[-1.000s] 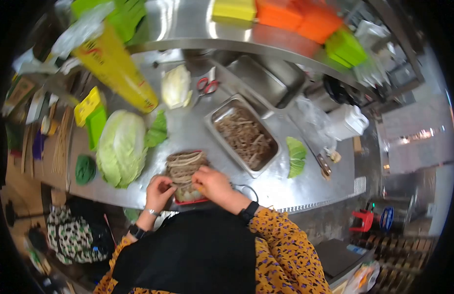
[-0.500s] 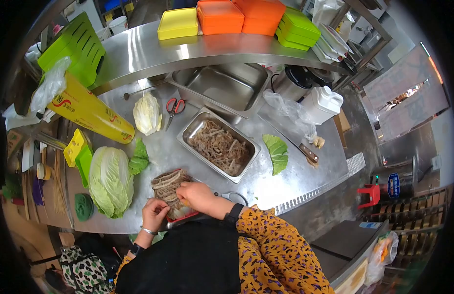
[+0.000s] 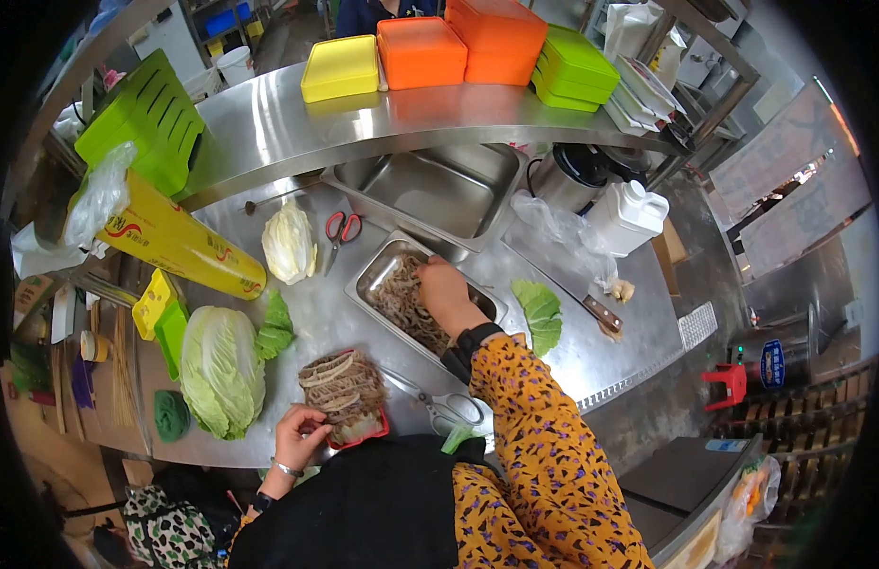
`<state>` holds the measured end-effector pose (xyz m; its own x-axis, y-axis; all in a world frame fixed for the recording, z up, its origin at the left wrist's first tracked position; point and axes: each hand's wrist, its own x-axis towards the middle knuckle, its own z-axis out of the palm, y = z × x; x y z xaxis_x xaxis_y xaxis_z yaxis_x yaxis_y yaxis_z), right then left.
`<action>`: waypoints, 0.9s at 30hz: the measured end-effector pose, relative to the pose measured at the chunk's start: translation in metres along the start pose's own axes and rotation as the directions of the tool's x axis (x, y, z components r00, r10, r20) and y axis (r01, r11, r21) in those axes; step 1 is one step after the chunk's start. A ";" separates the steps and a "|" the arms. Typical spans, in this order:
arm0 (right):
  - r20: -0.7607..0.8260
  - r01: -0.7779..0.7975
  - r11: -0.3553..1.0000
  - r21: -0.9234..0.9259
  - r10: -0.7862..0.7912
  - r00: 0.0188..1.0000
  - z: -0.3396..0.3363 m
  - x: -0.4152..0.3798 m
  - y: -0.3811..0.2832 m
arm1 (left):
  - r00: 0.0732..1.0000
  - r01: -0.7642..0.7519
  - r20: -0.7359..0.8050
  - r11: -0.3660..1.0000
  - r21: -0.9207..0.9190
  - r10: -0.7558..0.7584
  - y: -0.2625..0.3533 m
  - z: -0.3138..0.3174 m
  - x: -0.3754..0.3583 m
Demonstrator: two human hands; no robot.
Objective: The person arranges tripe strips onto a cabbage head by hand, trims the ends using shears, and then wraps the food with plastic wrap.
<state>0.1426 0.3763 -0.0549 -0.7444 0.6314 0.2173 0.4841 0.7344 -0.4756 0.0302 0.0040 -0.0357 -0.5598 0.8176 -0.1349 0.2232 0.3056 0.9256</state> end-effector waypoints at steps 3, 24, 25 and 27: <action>0.121 0.003 0.964 -0.265 0.030 0.992 0.000 0.005 0.001 | 1.000 -0.025 -0.011 0.999 -0.022 0.025 0.001 -0.004 0.002; 0.401 -0.286 0.648 0.706 -0.033 0.915 -0.184 -0.010 -0.111 | 0.882 -0.472 -0.035 0.877 -0.091 0.470 0.157 0.026 0.129; 0.402 -0.291 0.624 0.725 -0.041 0.915 -0.183 -0.014 -0.118 | 0.824 -0.566 -0.043 0.823 -0.053 0.564 0.160 0.029 0.128; 0.407 -0.306 0.572 0.761 -0.055 0.912 -0.174 -0.022 -0.125 | 0.888 -0.452 0.050 0.888 -0.082 0.457 0.148 0.030 0.124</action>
<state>0.1788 0.3138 0.1483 -0.8924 0.4343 -0.1229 0.1541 0.0373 -0.9874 0.0176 0.1650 0.0745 -0.3552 0.8902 0.2853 0.3858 -0.1385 0.9122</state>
